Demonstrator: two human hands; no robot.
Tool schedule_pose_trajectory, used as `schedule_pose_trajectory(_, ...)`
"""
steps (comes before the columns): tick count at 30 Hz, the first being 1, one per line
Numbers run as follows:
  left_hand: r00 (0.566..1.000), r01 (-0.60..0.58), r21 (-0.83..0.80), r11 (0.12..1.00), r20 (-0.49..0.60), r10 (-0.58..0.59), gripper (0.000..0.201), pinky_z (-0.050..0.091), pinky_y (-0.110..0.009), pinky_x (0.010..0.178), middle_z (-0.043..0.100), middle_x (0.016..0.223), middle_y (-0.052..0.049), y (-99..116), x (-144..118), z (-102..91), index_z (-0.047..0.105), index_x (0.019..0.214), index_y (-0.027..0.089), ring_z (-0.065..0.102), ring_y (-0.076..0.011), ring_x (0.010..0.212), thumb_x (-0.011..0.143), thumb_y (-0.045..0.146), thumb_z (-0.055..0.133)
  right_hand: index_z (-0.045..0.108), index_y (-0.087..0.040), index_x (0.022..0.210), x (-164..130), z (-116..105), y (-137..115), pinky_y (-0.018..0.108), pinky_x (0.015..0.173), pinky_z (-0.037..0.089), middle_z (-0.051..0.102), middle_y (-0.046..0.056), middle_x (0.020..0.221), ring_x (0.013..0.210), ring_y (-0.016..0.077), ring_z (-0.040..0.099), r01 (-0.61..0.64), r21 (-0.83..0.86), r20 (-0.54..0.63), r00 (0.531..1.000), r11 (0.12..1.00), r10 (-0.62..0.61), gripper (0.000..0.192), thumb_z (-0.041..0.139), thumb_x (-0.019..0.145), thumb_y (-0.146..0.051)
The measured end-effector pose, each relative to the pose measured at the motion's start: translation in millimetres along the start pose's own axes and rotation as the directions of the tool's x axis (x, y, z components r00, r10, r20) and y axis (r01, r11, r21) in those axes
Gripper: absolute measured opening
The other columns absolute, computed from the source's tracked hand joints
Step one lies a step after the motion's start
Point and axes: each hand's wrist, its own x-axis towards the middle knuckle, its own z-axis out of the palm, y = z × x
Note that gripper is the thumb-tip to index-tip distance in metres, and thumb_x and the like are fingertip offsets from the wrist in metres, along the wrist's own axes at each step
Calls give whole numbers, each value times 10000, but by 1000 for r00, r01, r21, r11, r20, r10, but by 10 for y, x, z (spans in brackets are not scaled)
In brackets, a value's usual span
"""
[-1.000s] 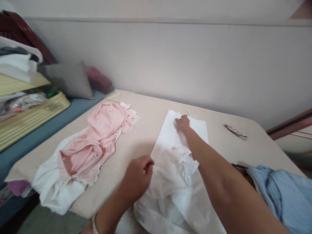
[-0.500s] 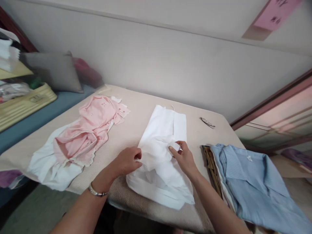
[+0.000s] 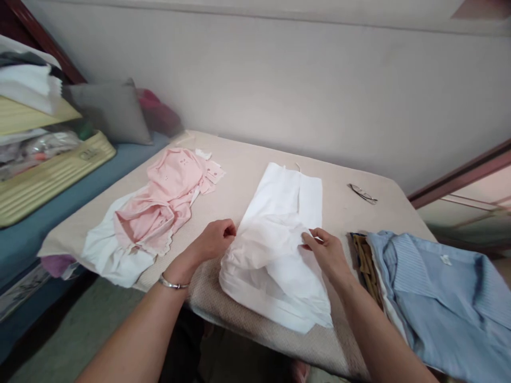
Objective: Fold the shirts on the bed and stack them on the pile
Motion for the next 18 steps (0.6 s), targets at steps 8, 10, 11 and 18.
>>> schedule_pose_trajectory(8,982,1,129,992,188,-25,607,485,-361,838,617,1109,-93,118,-171,17,556,1115,172,595,-263,983,618,414,806,680,-179,774,26,-32,-113,311,730,594,703,23,869,737,158,662,44,99,-126,992,994,-32,349,776,725,-510)
schedule_pose_trajectory(10,987,29,262,965,146,-69,729,476,-413,900,564,1188,-141,149,-232,82,504,1183,155,568,-312,1072,610,479,816,688,-179,813,39,-28,-102,304,705,587,695,17,837,709,154,657,39,121,-158,987,992,-19,357,782,723,-511)
schedule_pose_trajectory(11,989,59,325,944,110,-99,684,472,-428,911,553,1188,-155,161,-257,129,491,1182,147,565,-322,1083,660,484,780,685,-180,819,44,-22,-100,299,693,583,688,12,821,697,151,651,41,137,-165,986,990,-18,358,783,727,-512)
schedule_pose_trajectory(18,983,131,524,842,38,-177,519,466,-449,910,558,1204,-179,289,-335,462,431,1212,153,576,-348,1120,793,369,646,615,-193,717,54,64,-194,285,681,555,567,-44,686,607,102,558,53,366,-180,984,929,15,311,823,703,-424)
